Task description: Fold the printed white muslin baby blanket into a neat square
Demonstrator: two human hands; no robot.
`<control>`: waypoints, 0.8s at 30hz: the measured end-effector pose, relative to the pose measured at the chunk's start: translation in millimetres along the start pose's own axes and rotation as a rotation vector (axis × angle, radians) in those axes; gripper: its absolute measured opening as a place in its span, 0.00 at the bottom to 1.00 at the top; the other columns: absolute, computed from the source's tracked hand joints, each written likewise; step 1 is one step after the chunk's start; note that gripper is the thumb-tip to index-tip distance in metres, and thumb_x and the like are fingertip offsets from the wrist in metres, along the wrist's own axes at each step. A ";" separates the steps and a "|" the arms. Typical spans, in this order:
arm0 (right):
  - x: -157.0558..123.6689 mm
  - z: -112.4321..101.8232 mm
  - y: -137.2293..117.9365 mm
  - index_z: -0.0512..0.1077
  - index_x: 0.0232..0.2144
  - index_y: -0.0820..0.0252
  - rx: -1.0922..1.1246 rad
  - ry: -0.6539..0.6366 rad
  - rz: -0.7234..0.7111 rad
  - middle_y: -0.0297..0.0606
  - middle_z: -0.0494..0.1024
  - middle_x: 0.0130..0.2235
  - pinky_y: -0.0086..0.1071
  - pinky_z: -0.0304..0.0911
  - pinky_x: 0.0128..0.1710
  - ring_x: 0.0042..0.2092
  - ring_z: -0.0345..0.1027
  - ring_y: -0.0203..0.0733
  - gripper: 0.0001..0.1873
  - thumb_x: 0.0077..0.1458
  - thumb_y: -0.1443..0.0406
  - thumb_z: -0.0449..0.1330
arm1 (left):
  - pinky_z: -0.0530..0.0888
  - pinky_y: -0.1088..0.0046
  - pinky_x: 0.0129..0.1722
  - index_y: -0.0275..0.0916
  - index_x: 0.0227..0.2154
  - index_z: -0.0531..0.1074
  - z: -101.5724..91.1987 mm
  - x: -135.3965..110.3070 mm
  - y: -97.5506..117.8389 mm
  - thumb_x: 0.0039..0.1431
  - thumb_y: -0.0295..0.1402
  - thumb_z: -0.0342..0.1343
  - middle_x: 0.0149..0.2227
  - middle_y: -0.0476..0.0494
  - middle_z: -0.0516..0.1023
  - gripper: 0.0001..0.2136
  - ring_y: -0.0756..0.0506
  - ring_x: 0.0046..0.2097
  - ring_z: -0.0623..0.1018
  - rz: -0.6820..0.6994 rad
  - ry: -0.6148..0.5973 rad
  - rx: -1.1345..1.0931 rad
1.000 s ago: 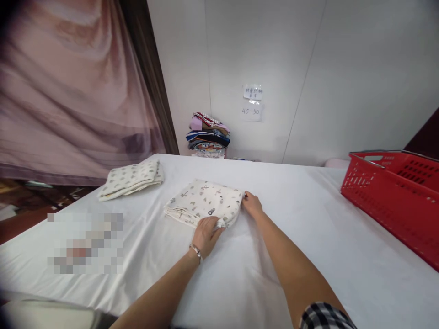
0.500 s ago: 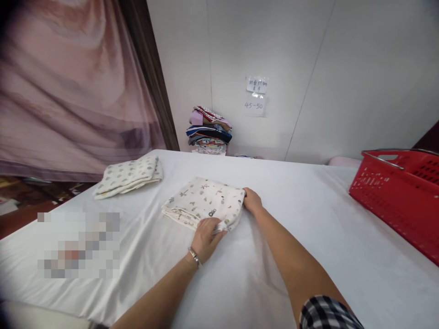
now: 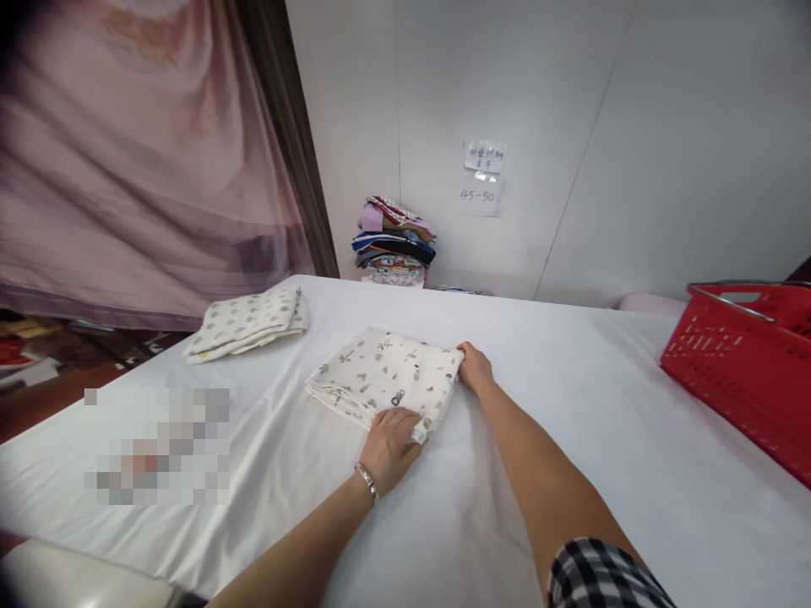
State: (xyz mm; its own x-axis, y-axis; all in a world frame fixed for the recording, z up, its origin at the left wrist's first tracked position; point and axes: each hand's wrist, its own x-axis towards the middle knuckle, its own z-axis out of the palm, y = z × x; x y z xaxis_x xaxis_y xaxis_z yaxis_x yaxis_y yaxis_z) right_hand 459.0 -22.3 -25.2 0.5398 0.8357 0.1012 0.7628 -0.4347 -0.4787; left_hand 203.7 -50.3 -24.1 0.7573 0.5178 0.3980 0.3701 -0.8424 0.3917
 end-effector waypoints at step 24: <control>-4.8 -7.7 13.1 0.67 0.49 0.54 0.033 0.016 -0.340 0.35 0.70 0.51 0.31 0.55 0.50 0.51 0.62 0.39 0.23 0.50 0.68 0.50 | 0.62 0.59 0.47 0.40 0.35 0.69 0.7 -1.2 5.9 0.45 0.25 0.54 0.39 0.44 0.73 0.12 0.42 0.44 0.68 -0.009 0.011 -0.025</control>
State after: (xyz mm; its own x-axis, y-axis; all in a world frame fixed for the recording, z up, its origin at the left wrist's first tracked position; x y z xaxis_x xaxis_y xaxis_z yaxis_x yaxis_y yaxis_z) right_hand 469.1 -34.6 -25.2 0.2624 0.9254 0.2735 0.8884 -0.1209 -0.4430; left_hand 205.4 -56.1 -22.8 0.7482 0.5268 0.4034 0.3630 -0.8339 0.4158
